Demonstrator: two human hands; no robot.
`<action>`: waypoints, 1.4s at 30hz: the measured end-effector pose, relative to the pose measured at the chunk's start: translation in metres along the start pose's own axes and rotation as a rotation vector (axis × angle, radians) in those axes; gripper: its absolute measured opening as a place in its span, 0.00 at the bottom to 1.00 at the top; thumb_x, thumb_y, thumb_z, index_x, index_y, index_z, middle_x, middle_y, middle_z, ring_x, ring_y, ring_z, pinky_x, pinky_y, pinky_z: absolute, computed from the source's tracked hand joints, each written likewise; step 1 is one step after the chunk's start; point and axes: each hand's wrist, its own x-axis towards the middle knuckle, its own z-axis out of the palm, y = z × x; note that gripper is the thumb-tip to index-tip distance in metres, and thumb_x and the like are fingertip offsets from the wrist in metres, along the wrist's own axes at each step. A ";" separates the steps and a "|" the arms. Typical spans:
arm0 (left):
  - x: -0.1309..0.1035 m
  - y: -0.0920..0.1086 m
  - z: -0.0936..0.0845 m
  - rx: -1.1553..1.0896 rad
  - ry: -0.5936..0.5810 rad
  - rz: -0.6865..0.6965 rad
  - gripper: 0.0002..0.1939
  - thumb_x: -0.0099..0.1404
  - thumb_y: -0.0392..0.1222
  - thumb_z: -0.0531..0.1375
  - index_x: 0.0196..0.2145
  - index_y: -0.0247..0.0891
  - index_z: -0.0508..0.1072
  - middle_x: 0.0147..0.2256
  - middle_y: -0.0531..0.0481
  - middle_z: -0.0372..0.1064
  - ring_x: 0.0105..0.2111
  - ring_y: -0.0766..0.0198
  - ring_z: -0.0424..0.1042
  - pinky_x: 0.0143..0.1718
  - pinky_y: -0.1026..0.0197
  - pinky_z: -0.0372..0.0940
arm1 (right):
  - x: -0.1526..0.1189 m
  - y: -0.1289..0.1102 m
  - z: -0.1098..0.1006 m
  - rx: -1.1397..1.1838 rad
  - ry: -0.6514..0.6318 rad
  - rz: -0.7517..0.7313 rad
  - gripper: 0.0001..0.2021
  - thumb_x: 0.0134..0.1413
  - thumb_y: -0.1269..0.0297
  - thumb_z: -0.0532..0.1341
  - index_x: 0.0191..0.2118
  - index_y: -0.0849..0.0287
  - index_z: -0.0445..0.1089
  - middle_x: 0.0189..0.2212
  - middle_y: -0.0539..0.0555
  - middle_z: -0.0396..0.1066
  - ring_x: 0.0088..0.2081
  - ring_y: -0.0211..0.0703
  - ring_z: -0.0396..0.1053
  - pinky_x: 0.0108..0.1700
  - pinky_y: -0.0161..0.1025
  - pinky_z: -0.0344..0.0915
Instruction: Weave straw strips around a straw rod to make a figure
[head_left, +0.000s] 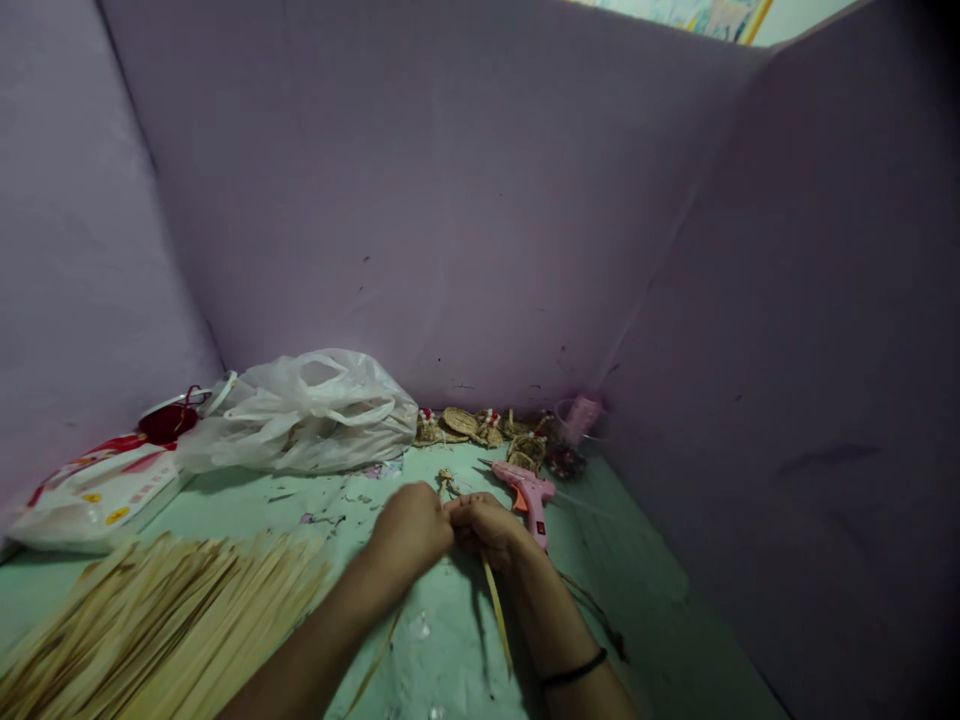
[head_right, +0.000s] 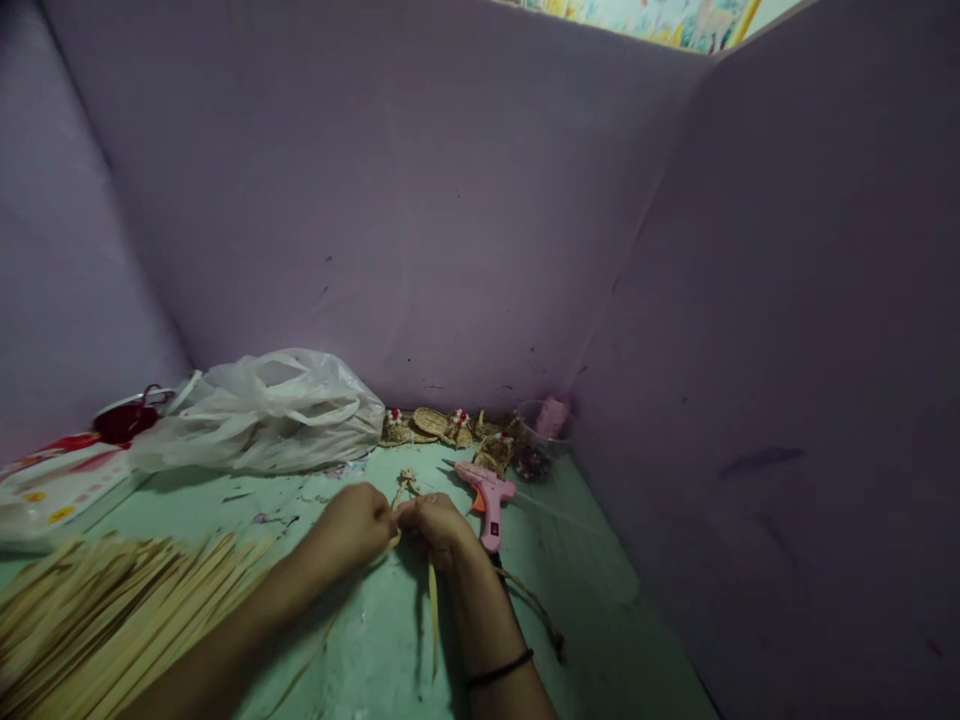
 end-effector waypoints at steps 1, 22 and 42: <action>0.006 -0.004 -0.003 -0.018 0.046 0.008 0.06 0.45 0.34 0.52 0.15 0.33 0.66 0.17 0.45 0.65 0.23 0.59 0.67 0.24 0.63 0.55 | 0.000 -0.001 -0.001 0.002 -0.007 0.002 0.03 0.29 0.76 0.53 0.14 0.64 0.60 0.08 0.43 0.50 0.11 0.26 0.42 0.15 0.29 0.38; 0.022 -0.013 0.022 -0.755 -0.096 -0.253 0.12 0.38 0.26 0.50 0.06 0.35 0.51 0.05 0.60 0.42 0.08 0.78 0.42 0.11 0.70 0.36 | -0.014 -0.014 0.009 -1.151 0.357 -0.347 0.11 0.32 0.74 0.55 0.25 0.61 0.73 0.23 0.56 0.72 0.26 0.39 0.66 0.26 0.32 0.53; 0.031 -0.041 0.004 -0.779 -0.400 -0.151 0.04 0.40 0.37 0.53 0.13 0.36 0.59 0.07 0.61 0.46 0.07 0.76 0.41 0.08 0.70 0.35 | -0.012 -0.022 0.010 -0.733 0.454 -0.251 0.11 0.43 0.68 0.52 0.19 0.64 0.68 0.15 0.51 0.62 0.19 0.32 0.56 0.21 0.30 0.46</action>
